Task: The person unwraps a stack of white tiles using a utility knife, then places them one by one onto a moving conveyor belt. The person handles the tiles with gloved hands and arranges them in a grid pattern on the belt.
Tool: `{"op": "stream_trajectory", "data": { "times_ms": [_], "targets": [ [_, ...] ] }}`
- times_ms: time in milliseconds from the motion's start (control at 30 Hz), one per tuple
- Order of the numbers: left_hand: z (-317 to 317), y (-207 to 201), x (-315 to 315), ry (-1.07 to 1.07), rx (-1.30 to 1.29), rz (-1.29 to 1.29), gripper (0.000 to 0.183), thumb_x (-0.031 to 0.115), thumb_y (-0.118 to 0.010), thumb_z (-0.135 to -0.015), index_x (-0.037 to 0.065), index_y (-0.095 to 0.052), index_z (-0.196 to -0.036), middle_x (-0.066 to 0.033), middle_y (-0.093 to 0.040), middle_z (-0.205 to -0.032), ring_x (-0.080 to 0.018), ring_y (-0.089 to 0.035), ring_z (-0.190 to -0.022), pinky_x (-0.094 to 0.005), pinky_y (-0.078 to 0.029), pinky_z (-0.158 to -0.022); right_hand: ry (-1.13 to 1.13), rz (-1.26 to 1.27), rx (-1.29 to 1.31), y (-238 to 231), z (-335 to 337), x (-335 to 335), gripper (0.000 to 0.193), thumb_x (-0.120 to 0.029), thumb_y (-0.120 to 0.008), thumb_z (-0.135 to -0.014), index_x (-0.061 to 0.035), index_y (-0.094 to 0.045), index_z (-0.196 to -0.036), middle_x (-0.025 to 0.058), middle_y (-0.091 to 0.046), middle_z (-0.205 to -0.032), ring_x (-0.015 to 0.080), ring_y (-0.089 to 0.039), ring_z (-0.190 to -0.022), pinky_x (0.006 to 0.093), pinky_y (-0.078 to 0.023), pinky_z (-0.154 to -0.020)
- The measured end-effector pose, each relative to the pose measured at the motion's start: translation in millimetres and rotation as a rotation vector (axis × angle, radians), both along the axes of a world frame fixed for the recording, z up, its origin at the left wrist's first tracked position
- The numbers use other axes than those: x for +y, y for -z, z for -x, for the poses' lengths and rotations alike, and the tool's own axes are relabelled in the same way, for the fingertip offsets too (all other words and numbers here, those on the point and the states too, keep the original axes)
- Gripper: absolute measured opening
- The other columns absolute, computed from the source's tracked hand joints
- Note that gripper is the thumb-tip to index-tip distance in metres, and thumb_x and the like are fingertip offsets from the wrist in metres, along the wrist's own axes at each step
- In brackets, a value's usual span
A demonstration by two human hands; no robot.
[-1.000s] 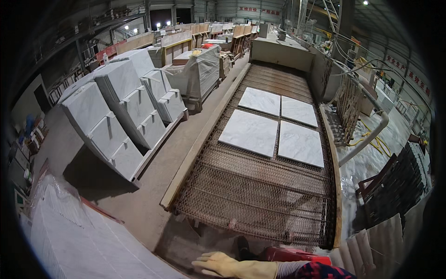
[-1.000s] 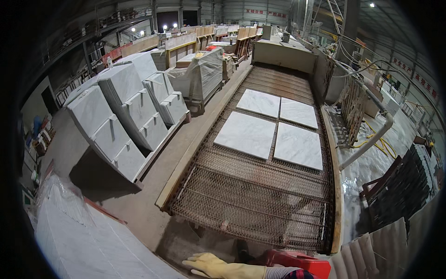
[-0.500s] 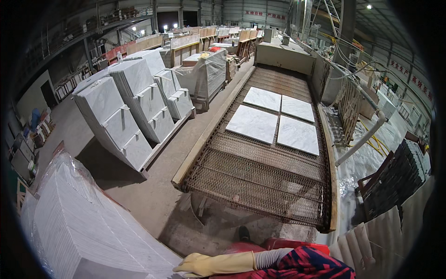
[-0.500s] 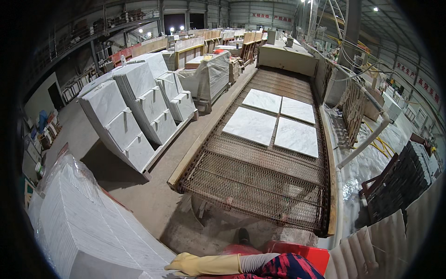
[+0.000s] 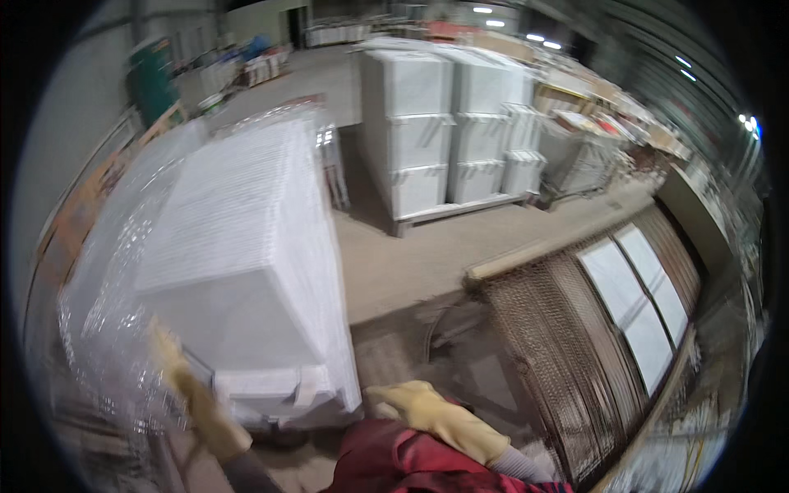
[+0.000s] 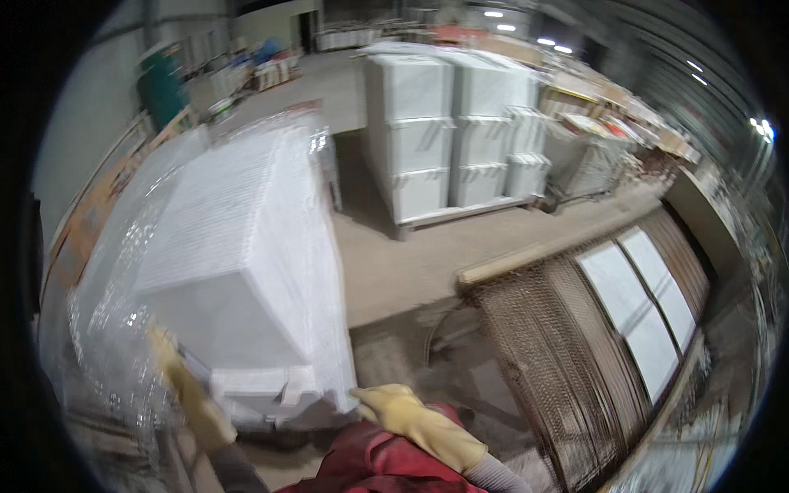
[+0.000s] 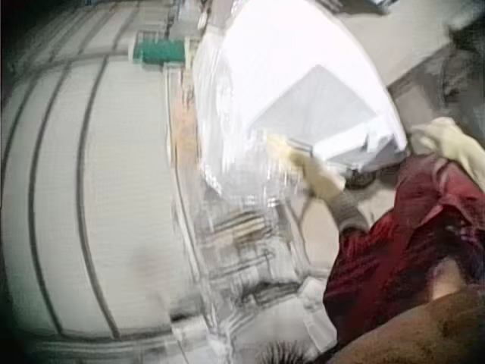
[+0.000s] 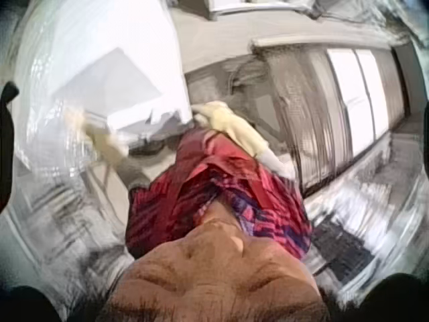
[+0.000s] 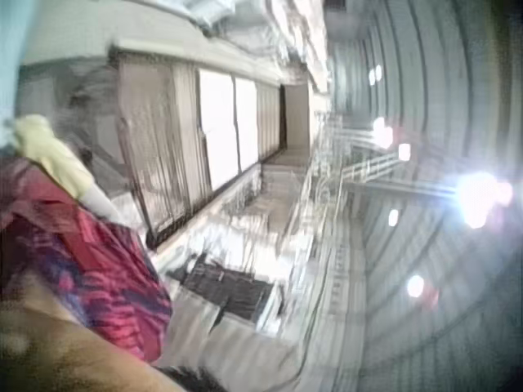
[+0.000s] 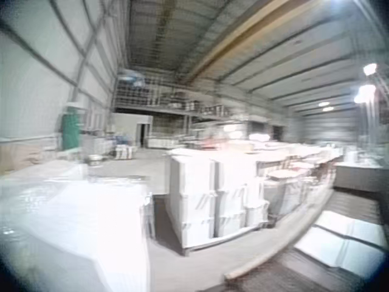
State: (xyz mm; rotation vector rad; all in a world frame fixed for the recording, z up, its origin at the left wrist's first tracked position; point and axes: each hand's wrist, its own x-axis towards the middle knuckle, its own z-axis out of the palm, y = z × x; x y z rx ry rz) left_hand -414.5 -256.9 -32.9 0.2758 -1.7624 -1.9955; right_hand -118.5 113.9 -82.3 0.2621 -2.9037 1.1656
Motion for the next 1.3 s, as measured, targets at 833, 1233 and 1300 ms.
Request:
{"op": "stream_trajectory", "data": {
  "times_ms": [833,1233,1300],
  "targets": [
    [43.8,-91.0,9.9,-0.125,-0.269,0.495,0.066,0.055,-0.044,-0.097,0.000,-0.061,-0.129,-0.0202,-0.062,-0.130,-0.0359,-0.055,-0.125,-0.0398,-0.041,-0.104,-0.161,-0.081,0.019,-38.2,70.5,-23.8,0.037,-0.020,-0.061,-0.094,-0.0164,-0.059,-0.130,0.0161,-0.070,-0.107,0.0362,-0.065,-0.101,0.0437,-0.052,-0.088],
    [19.7,-99.4,-4.4,-0.212,-0.281,0.731,0.064,0.054,-0.039,-0.099,0.001,-0.064,-0.125,-0.0243,-0.064,-0.122,-0.0404,-0.059,-0.117,-0.0429,-0.044,-0.098,0.219,0.227,0.458,-84.8,105.9,-49.6,0.049,-0.010,-0.065,-0.090,-0.0048,-0.053,-0.137,0.0197,-0.064,-0.124,0.0384,-0.062,-0.110,0.0435,-0.048,-0.096],
    [14.5,-101.8,-1.3,-0.205,-0.287,0.723,0.065,0.056,-0.039,-0.098,0.002,-0.064,-0.125,-0.0239,-0.064,-0.123,-0.0410,-0.059,-0.117,-0.0431,-0.044,-0.098,0.205,0.284,0.428,-73.2,110.8,-56.7,0.051,-0.011,-0.066,-0.090,-0.0042,-0.052,-0.139,0.0212,-0.062,-0.126,0.0394,-0.062,-0.111,0.0437,-0.048,-0.097]
  ]
}}
